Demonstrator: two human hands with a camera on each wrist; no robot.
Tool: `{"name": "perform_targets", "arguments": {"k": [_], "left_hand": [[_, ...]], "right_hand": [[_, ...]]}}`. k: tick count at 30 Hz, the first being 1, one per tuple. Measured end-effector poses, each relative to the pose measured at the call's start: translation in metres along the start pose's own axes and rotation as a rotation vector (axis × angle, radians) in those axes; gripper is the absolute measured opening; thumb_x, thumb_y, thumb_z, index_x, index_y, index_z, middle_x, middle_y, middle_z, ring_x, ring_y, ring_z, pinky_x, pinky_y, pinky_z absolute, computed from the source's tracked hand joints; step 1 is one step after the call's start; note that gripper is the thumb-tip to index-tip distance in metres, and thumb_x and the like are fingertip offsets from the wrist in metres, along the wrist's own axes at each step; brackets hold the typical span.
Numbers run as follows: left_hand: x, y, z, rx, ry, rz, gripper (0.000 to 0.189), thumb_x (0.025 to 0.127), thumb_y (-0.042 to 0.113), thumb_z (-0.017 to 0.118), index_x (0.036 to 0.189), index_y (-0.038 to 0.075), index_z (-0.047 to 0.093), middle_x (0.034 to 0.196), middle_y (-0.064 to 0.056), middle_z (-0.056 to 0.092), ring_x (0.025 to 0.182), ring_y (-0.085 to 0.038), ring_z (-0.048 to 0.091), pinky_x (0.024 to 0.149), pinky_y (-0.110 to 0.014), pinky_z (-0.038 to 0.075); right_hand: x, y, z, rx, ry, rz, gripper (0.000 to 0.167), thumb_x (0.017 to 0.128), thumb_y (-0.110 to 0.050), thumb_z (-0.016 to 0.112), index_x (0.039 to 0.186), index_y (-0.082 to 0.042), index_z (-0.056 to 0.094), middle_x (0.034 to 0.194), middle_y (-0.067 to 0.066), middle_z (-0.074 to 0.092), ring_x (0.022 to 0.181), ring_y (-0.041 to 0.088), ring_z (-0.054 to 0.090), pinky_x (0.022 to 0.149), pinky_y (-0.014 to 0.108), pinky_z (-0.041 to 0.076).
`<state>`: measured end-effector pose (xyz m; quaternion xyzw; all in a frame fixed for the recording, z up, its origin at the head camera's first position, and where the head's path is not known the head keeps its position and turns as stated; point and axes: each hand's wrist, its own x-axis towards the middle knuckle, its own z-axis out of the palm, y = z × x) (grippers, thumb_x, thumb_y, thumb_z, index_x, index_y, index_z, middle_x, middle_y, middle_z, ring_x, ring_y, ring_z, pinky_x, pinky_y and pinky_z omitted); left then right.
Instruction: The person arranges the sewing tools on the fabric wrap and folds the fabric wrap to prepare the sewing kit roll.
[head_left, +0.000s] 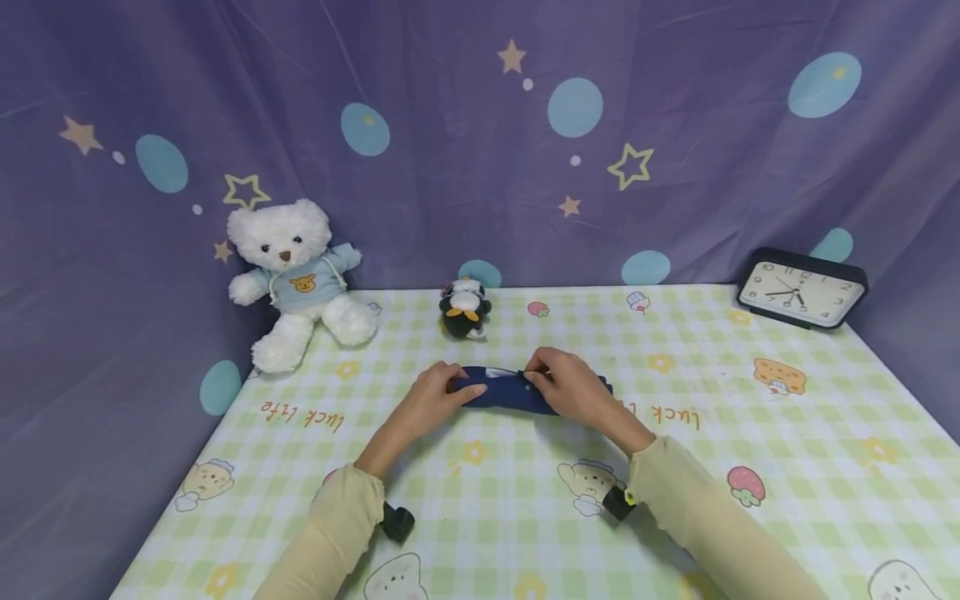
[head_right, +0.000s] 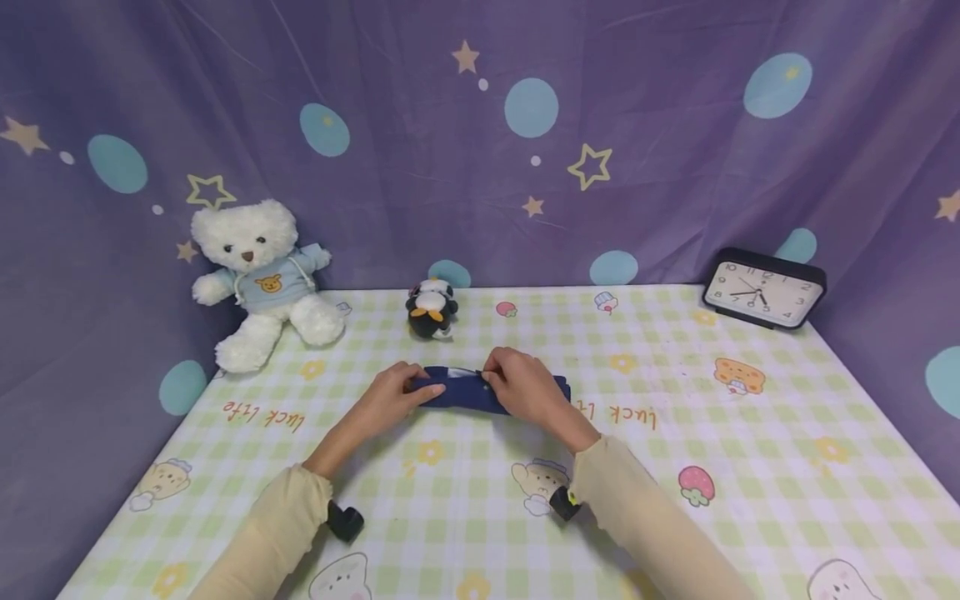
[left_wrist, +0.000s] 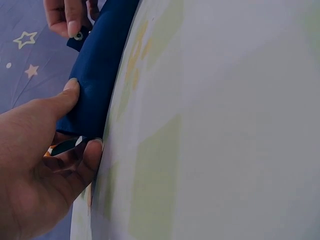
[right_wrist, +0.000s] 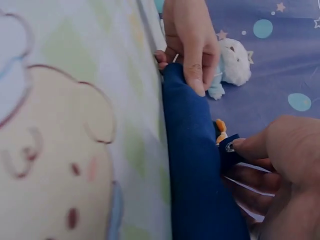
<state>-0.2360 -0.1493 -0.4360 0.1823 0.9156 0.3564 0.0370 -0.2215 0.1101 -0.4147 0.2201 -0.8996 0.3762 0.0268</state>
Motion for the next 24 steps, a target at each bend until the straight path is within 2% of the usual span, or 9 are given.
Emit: {"name": "perform_targets", "arguments": {"k": [4,8,14,20,24], "left_hand": [[0.0,0.0,0.0,-0.002,0.003,-0.009,0.033,0.099,0.037,0.072,0.109,0.006,0.071,0.086,-0.006,0.052,0.07,-0.019,0.048,0.069,-0.037,0.043],[0.0,0.001,-0.001,-0.004,-0.001,-0.015,0.031,0.098,0.036,0.073,0.108,0.006,0.071,0.086,-0.006,0.052,0.07,-0.02,0.048,0.069,-0.037,0.043],[-0.001,0.001,0.0,-0.009,0.004,-0.015,0.031,0.098,0.036,0.073,0.107,0.007,0.071,0.086,-0.006,0.052,0.071,-0.02,0.048,0.069,-0.037,0.042],[0.0,0.001,0.0,-0.01,0.003,-0.02,0.031,0.098,0.037,0.073,0.107,0.007,0.071,0.086,-0.006,0.052,0.07,-0.02,0.048,0.068,-0.036,0.042],[0.0,0.003,0.0,-0.007,0.001,-0.021,0.03,0.097,0.036,0.074,0.106,0.007,0.071,0.085,-0.006,0.052,0.07,-0.02,0.048,0.068,-0.037,0.042]], "right_hand": [[-0.007,0.003,0.003,0.017,0.032,-0.062,0.005,0.102,-0.007,0.065,0.1,-0.008,0.07,0.093,0.0,0.066,0.074,0.01,0.058,0.068,0.036,0.049],[-0.011,0.008,0.004,0.06,0.041,-0.087,0.007,0.104,-0.009,0.064,0.103,-0.009,0.07,0.097,-0.001,0.065,0.077,0.011,0.058,0.07,0.035,0.049],[-0.013,0.015,0.006,0.107,0.041,-0.134,0.012,0.105,-0.01,0.061,0.103,-0.011,0.072,0.102,-0.001,0.066,0.088,0.014,0.061,0.079,0.039,0.051],[-0.014,0.02,0.003,0.148,0.021,-0.189,0.012,0.103,-0.009,0.064,0.103,-0.012,0.076,0.112,0.002,0.069,0.106,0.022,0.065,0.094,0.047,0.051],[-0.015,0.024,0.003,0.121,0.018,-0.248,0.012,0.1,-0.005,0.066,0.103,-0.01,0.076,0.115,0.005,0.069,0.109,0.026,0.065,0.095,0.048,0.051]]}}
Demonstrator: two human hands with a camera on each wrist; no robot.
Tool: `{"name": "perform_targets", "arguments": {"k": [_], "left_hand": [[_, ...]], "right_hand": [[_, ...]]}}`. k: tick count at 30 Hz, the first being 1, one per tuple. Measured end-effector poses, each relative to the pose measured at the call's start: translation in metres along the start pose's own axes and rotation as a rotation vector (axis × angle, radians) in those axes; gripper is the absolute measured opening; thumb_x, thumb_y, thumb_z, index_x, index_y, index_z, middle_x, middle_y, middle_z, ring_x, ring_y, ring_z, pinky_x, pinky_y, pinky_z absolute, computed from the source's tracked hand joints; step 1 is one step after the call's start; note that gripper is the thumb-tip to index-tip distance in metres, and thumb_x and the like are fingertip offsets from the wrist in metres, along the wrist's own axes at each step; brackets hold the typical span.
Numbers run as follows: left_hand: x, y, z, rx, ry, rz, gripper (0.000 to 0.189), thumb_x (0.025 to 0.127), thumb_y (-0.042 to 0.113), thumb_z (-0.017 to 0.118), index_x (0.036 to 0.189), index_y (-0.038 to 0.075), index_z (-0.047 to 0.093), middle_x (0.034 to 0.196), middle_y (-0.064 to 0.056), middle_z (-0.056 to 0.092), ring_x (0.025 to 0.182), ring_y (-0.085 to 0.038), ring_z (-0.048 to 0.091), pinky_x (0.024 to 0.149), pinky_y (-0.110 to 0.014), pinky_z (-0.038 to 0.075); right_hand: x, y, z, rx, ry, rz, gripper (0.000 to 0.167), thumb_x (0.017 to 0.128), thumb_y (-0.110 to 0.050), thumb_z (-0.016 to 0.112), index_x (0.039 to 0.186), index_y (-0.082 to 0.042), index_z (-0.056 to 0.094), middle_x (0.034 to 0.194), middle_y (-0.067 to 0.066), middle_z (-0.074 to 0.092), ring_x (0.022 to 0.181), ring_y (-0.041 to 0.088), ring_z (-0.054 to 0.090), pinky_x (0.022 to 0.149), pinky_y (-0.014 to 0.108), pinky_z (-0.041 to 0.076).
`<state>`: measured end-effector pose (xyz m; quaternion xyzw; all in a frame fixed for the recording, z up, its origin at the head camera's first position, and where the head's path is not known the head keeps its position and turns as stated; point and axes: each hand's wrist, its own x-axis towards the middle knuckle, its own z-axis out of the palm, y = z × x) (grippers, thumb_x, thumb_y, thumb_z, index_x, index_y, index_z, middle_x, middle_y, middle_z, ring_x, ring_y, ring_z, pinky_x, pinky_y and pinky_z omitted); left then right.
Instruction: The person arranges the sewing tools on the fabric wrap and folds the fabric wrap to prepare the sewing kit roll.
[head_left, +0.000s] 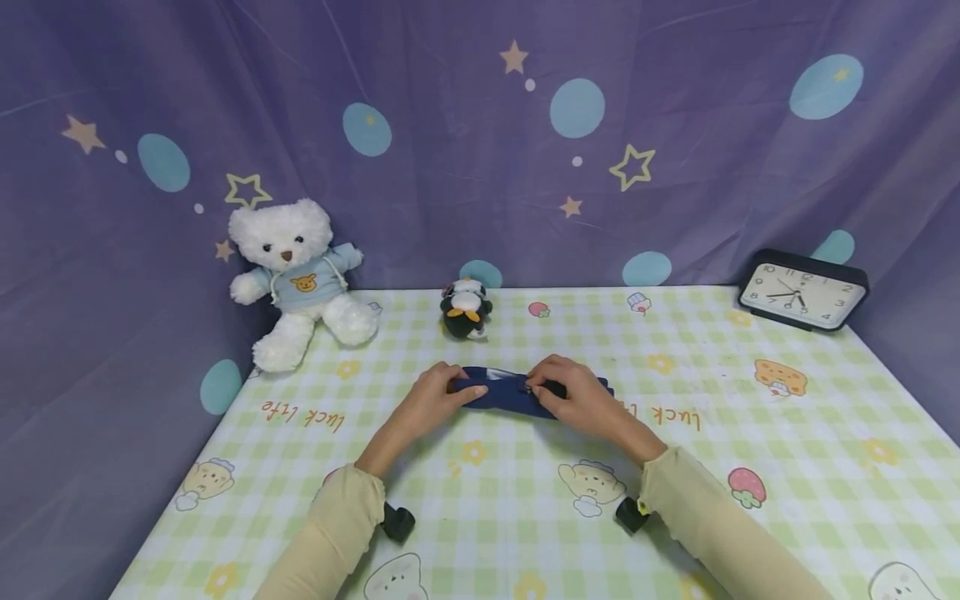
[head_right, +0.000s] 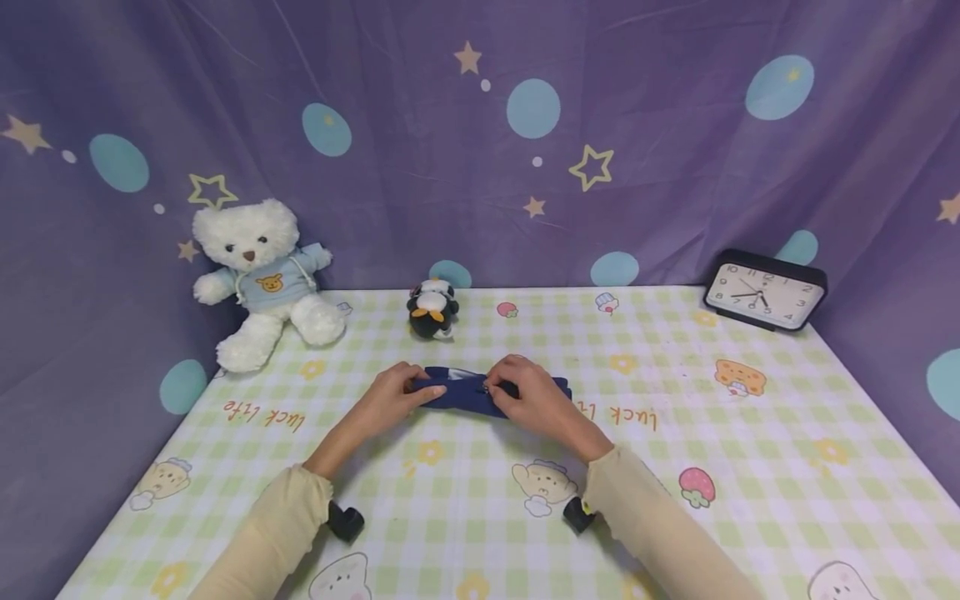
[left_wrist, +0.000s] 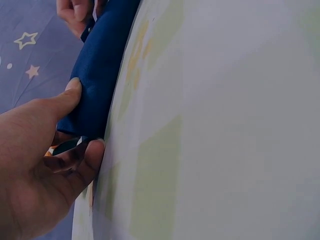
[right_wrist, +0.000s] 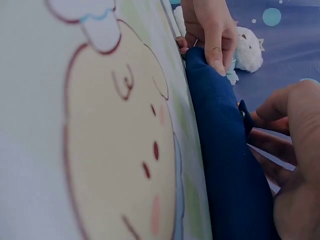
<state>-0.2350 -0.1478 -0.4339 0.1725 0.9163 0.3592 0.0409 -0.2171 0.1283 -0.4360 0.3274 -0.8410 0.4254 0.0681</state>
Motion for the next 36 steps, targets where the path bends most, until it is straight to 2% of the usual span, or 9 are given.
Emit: {"name": "perform_targets", "arguments": {"k": [8,14,17,19,23,26,28,30,36], "left_hand": [[0.0,0.0,0.0,-0.002,-0.014,-0.007,0.032,0.098,0.036,0.073,0.109,0.006,0.071,0.086,-0.006,0.052,0.069,-0.02,0.048,0.067,-0.037,0.042],[0.001,0.001,0.001,0.01,-0.011,-0.009,0.031,0.098,0.038,0.073,0.107,0.008,0.071,0.086,-0.007,0.052,0.069,-0.02,0.048,0.067,-0.037,0.042],[-0.001,0.003,0.002,0.046,-0.005,-0.018,0.036,0.098,0.039,0.072,0.114,0.008,0.071,0.095,-0.008,0.055,0.077,-0.023,0.053,0.074,-0.041,0.046],[-0.002,0.006,0.003,0.119,0.011,0.001,0.041,0.099,0.044,0.07,0.12,0.008,0.07,0.107,-0.011,0.057,0.092,-0.028,0.055,0.085,-0.045,0.047],[-0.003,0.015,0.005,0.272,0.056,0.114,0.046,0.098,0.05,0.067,0.125,0.012,0.069,0.129,-0.014,0.055,0.118,-0.037,0.048,0.102,-0.055,0.038],[0.0,0.024,0.009,0.335,0.047,0.218,0.042,0.101,0.048,0.064,0.124,0.013,0.07,0.129,-0.013,0.057,0.121,-0.038,0.046,0.1,-0.057,0.036],[0.003,0.029,0.014,0.351,0.023,0.261,0.039,0.104,0.046,0.061,0.124,0.014,0.071,0.126,-0.011,0.061,0.121,-0.036,0.048,0.098,-0.055,0.037],[0.007,0.033,0.019,0.37,0.003,0.27,0.038,0.105,0.044,0.059,0.125,0.014,0.07,0.124,-0.009,0.063,0.12,-0.034,0.052,0.098,-0.054,0.039],[0.015,0.038,0.026,0.321,0.003,0.208,0.031,0.105,0.037,0.061,0.121,0.013,0.072,0.119,-0.007,0.067,0.112,-0.031,0.059,0.095,-0.051,0.04]], "right_hand": [[-0.003,0.006,0.0,-0.152,-0.01,-0.228,0.015,0.095,-0.001,0.066,0.102,-0.006,0.078,0.114,0.008,0.067,0.104,0.024,0.065,0.088,0.045,0.054],[-0.003,0.011,-0.001,-0.324,-0.001,-0.391,0.013,0.091,-0.006,0.073,0.104,-0.006,0.077,0.114,0.011,0.068,0.1,0.026,0.065,0.088,0.049,0.052],[-0.002,0.014,0.0,-0.347,-0.008,-0.397,0.013,0.093,-0.009,0.076,0.106,-0.008,0.074,0.116,0.011,0.067,0.101,0.025,0.064,0.089,0.047,0.052],[-0.002,0.015,0.001,-0.329,-0.007,-0.383,0.014,0.093,-0.009,0.076,0.106,-0.008,0.073,0.116,0.011,0.066,0.102,0.024,0.064,0.09,0.045,0.052],[-0.001,0.019,0.002,-0.298,0.008,-0.359,0.012,0.094,-0.007,0.076,0.106,-0.008,0.072,0.116,0.009,0.067,0.103,0.023,0.064,0.091,0.043,0.052],[0.0,0.021,0.003,-0.3,0.02,-0.361,0.012,0.095,-0.005,0.074,0.106,-0.008,0.072,0.114,0.008,0.067,0.103,0.022,0.065,0.092,0.042,0.052],[0.0,0.021,0.003,-0.307,0.027,-0.367,0.012,0.096,-0.004,0.073,0.107,-0.008,0.071,0.114,0.007,0.067,0.103,0.022,0.065,0.093,0.041,0.051],[0.001,0.021,0.003,-0.309,0.036,-0.365,0.013,0.097,-0.002,0.071,0.108,-0.008,0.07,0.112,0.005,0.067,0.102,0.021,0.065,0.093,0.04,0.051],[0.001,0.02,0.005,-0.318,0.07,-0.356,0.013,0.098,-0.001,0.069,0.11,-0.006,0.068,0.107,0.004,0.068,0.098,0.018,0.065,0.09,0.038,0.052]]}}
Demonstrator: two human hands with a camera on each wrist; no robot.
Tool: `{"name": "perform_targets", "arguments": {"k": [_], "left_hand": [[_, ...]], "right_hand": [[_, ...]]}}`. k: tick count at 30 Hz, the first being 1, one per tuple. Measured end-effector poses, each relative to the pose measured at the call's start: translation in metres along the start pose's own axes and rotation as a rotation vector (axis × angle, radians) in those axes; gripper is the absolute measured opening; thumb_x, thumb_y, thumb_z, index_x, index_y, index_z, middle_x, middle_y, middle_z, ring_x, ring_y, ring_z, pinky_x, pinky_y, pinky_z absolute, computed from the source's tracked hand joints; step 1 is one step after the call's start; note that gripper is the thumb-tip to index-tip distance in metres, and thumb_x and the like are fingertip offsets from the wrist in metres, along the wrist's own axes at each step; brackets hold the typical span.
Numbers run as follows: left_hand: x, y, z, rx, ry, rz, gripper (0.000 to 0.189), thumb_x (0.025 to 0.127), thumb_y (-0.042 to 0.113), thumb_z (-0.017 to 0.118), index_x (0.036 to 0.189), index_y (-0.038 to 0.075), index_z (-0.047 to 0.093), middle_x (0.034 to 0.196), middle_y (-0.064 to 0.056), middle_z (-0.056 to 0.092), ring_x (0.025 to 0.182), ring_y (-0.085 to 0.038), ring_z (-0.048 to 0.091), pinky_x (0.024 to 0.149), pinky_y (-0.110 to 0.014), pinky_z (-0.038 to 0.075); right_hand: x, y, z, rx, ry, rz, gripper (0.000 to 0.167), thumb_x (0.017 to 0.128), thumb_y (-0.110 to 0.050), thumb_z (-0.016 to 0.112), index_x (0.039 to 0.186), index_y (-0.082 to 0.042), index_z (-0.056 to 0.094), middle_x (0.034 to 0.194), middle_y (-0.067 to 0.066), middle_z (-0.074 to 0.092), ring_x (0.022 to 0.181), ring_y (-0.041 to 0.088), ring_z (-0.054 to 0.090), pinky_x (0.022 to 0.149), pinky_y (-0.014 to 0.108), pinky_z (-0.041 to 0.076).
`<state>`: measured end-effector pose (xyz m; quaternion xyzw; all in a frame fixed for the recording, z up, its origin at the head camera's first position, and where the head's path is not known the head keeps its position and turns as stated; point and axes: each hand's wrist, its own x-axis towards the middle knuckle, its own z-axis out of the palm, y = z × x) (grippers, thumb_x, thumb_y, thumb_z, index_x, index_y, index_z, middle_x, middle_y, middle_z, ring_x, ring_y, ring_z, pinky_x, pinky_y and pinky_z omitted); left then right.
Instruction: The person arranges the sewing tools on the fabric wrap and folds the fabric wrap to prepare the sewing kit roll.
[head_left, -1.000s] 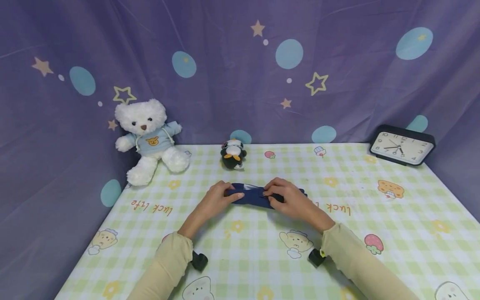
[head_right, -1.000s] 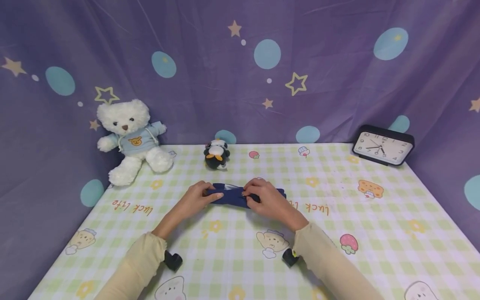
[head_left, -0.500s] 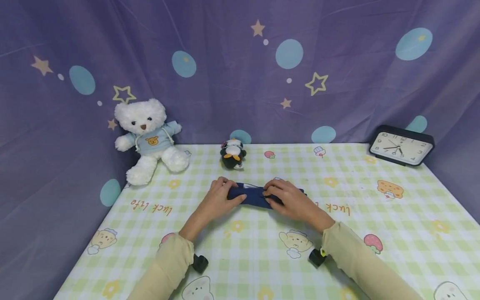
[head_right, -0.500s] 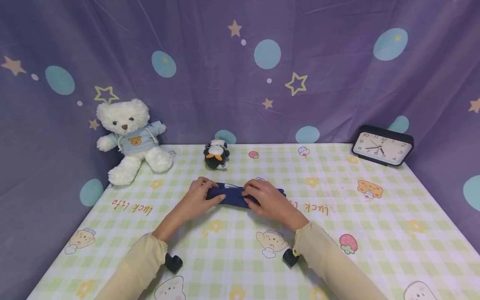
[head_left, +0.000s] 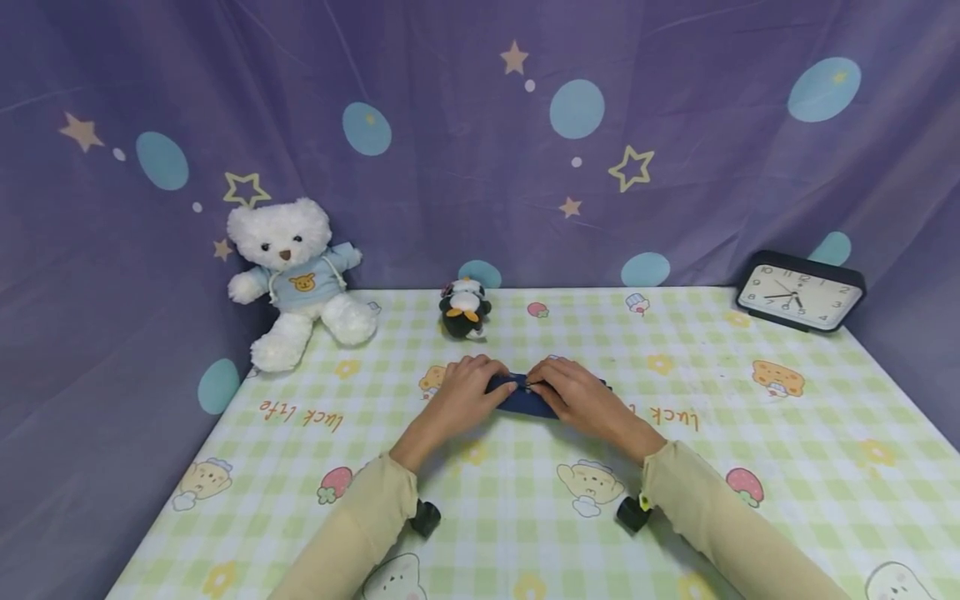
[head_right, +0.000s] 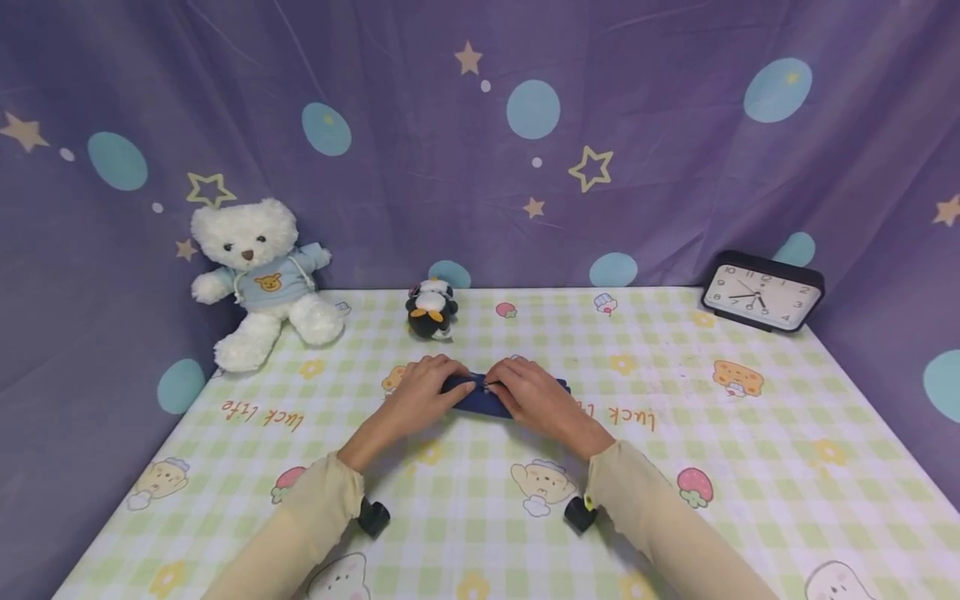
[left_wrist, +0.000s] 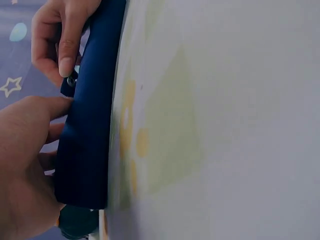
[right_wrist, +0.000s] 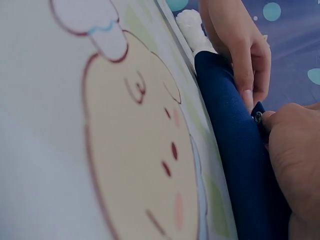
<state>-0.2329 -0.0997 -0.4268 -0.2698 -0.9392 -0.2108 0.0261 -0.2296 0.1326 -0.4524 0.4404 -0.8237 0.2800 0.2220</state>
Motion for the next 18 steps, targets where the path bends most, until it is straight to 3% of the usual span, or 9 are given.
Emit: {"name": "perform_targets", "arguments": {"k": [5,18], "left_hand": [[0.0016,0.0,0.0022,-0.027,0.024,-0.009,0.026,0.104,0.034,0.064,0.115,0.012,0.073,0.112,-0.007,0.068,0.106,-0.031,0.06,0.09,-0.049,0.042],[0.0012,-0.0035,0.0067,-0.091,0.12,0.047,0.011,0.101,0.027,0.069,0.099,0.016,0.074,0.097,0.0,0.068,0.093,-0.025,0.06,0.087,-0.051,0.043]], "right_hand": [[-0.0011,0.0013,0.0009,-0.039,0.01,-0.013,0.014,0.097,-0.001,0.07,0.109,-0.007,0.067,0.108,0.003,0.068,0.099,0.019,0.065,0.09,0.038,0.052],[-0.0025,0.0039,0.0016,-0.071,-0.007,-0.103,0.016,0.093,-0.001,0.074,0.107,-0.006,0.067,0.113,0.007,0.067,0.105,0.022,0.065,0.095,0.042,0.051]]}}
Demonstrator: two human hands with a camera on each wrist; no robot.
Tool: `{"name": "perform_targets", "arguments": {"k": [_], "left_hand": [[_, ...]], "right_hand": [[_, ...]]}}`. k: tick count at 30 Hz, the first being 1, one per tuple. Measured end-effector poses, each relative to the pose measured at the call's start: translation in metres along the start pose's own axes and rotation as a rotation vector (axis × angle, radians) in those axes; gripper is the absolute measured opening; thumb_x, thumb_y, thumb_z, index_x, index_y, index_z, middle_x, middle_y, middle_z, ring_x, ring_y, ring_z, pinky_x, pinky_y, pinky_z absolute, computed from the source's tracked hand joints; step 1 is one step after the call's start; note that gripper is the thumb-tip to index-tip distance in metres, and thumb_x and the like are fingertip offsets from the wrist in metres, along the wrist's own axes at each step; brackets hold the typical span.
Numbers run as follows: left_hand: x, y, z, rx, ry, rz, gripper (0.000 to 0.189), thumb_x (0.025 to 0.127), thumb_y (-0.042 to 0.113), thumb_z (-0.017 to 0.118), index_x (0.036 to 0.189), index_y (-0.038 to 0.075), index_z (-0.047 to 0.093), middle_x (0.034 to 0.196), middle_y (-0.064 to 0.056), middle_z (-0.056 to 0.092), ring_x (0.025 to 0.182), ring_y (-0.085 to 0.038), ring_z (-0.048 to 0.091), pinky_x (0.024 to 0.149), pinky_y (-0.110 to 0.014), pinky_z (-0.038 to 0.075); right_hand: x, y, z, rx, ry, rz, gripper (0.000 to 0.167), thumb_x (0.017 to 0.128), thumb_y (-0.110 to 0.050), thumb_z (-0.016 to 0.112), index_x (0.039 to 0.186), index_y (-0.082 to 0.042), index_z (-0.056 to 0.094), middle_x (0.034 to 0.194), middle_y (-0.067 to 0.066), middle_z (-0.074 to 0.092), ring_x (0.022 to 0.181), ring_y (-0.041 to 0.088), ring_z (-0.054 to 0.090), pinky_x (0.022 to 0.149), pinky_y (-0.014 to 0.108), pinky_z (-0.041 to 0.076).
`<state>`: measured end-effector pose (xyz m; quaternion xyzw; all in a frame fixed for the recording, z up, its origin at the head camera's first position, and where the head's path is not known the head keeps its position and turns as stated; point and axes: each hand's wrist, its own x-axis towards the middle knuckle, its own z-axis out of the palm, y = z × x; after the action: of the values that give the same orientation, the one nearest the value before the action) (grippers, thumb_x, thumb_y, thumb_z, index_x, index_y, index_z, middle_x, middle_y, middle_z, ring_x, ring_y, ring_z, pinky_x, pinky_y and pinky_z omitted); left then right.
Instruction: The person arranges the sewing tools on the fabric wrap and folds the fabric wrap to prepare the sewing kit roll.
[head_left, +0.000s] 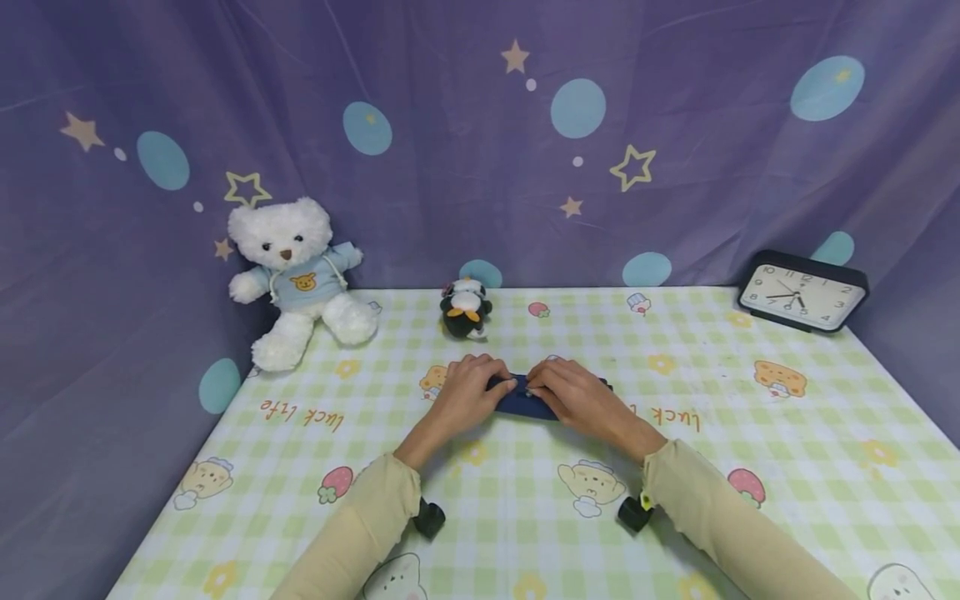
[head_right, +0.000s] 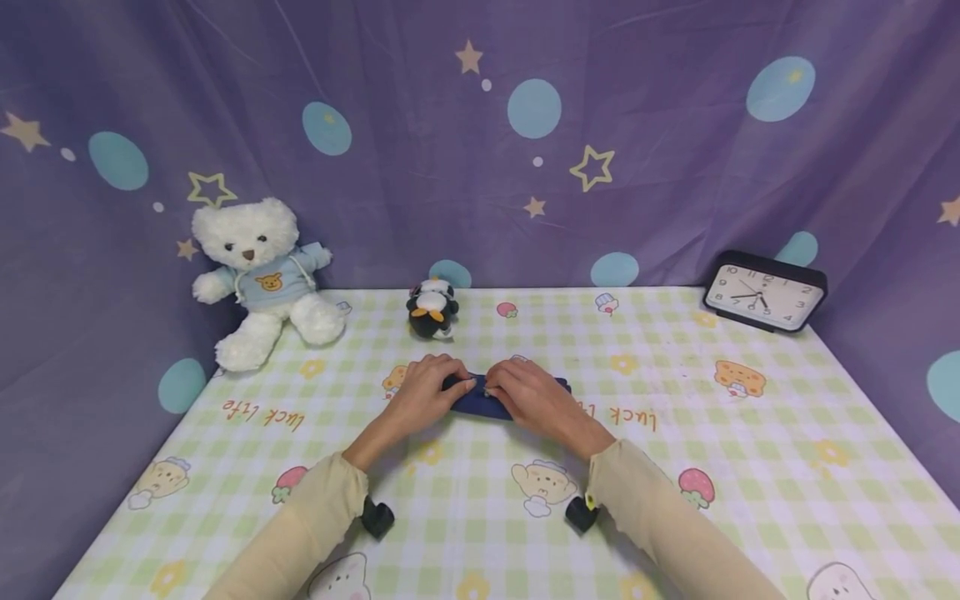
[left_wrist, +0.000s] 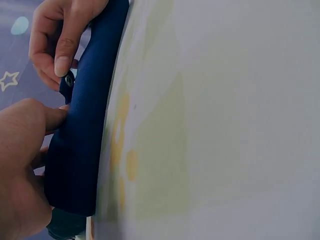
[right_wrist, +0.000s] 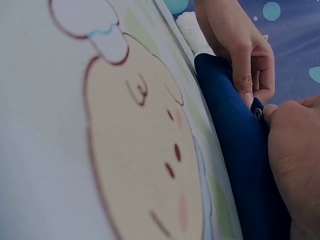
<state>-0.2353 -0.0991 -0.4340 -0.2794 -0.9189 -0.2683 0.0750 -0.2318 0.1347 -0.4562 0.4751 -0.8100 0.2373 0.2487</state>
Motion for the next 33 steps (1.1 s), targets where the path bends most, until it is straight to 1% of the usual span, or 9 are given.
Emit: {"name": "perform_targets", "arguments": {"k": [4,11,17,20,23,27,29,31,33], "left_hand": [[0.0,0.0,0.0,-0.039,0.024,-0.004,0.009,0.099,0.025,0.072,0.095,0.017,0.074,0.094,0.001,0.068,0.091,-0.025,0.061,0.09,-0.054,0.042],[0.0,0.0,0.0,-0.061,0.011,-0.034,0.011,0.1,0.025,0.07,0.093,0.018,0.074,0.094,0.002,0.068,0.093,-0.026,0.06,0.094,-0.055,0.038],[0.001,0.0,0.0,-0.069,0.004,-0.041,0.012,0.1,0.025,0.07,0.092,0.017,0.075,0.093,0.002,0.069,0.094,-0.026,0.06,0.095,-0.055,0.038],[0.002,0.001,0.001,-0.07,-0.002,-0.042,0.012,0.1,0.025,0.07,0.093,0.017,0.075,0.094,0.001,0.069,0.094,-0.026,0.06,0.095,-0.055,0.037],[0.002,0.002,0.001,-0.07,-0.008,-0.042,0.013,0.101,0.025,0.069,0.093,0.016,0.075,0.094,0.001,0.07,0.094,-0.026,0.06,0.095,-0.055,0.038],[0.003,0.001,0.001,-0.076,-0.006,-0.044,0.013,0.1,0.023,0.07,0.091,0.015,0.076,0.093,0.001,0.07,0.093,-0.026,0.06,0.094,-0.056,0.039],[0.004,0.001,0.0,-0.082,-0.004,-0.048,0.013,0.1,0.022,0.071,0.09,0.015,0.077,0.093,0.0,0.071,0.092,-0.026,0.061,0.094,-0.056,0.039],[0.004,0.0,0.0,-0.087,-0.007,-0.055,0.013,0.1,0.022,0.071,0.09,0.015,0.077,0.093,0.0,0.071,0.09,-0.026,0.061,0.094,-0.056,0.04],[0.004,-0.001,0.0,-0.093,-0.013,-0.062,0.014,0.1,0.022,0.071,0.089,0.015,0.076,0.092,0.001,0.071,0.089,-0.025,0.061,0.093,-0.056,0.04]], "right_hand": [[0.0,0.001,0.001,-0.018,0.014,-0.063,0.016,0.092,0.0,0.075,0.105,-0.006,0.068,0.113,0.008,0.067,0.105,0.023,0.065,0.096,0.043,0.051],[0.0,0.0,0.001,-0.025,0.011,-0.116,0.004,0.101,-0.006,0.067,0.103,-0.007,0.07,0.113,0.008,0.068,0.104,0.023,0.066,0.09,0.039,0.052],[0.002,-0.004,-0.002,-0.025,0.008,-0.144,0.01,0.092,-0.002,0.076,0.101,-0.005,0.073,0.111,0.009,0.069,0.102,0.024,0.066,0.088,0.039,0.054],[0.001,-0.008,-0.005,-0.056,-0.007,-0.152,0.012,0.088,-0.001,0.079,0.1,-0.005,0.075,0.111,0.009,0.069,0.103,0.025,0.067,0.091,0.043,0.054],[0.0,-0.014,-0.009,-0.175,-0.038,-0.171,0.016,0.086,-0.006,0.083,0.101,-0.005,0.078,0.113,0.009,0.07,0.105,0.026,0.067,0.091,0.045,0.054],[0.0,-0.024,-0.012,-0.431,-0.105,-0.224,0.022,0.088,-0.01,0.083,0.108,-0.004,0.079,0.117,0.008,0.068,0.107,0.024,0.066,0.084,0.04,0.053],[0.001,-0.029,-0.013,-0.525,-0.14,-0.245,0.018,0.093,-0.009,0.077,0.11,-0.003,0.079,0.12,0.007,0.067,0.107,0.023,0.065,0.083,0.039,0.052],[0.003,-0.034,-0.013,-0.581,-0.168,-0.251,0.015,0.1,-0.007,0.067,0.109,-0.003,0.079,0.12,0.007,0.066,0.106,0.023,0.064,0.085,0.038,0.051],[0.006,-0.039,-0.013,-0.611,-0.197,-0.25,0.024,0.106,-0.007,0.055,0.103,-0.005,0.079,0.118,0.006,0.065,0.104,0.023,0.064,0.087,0.039,0.051]]}}
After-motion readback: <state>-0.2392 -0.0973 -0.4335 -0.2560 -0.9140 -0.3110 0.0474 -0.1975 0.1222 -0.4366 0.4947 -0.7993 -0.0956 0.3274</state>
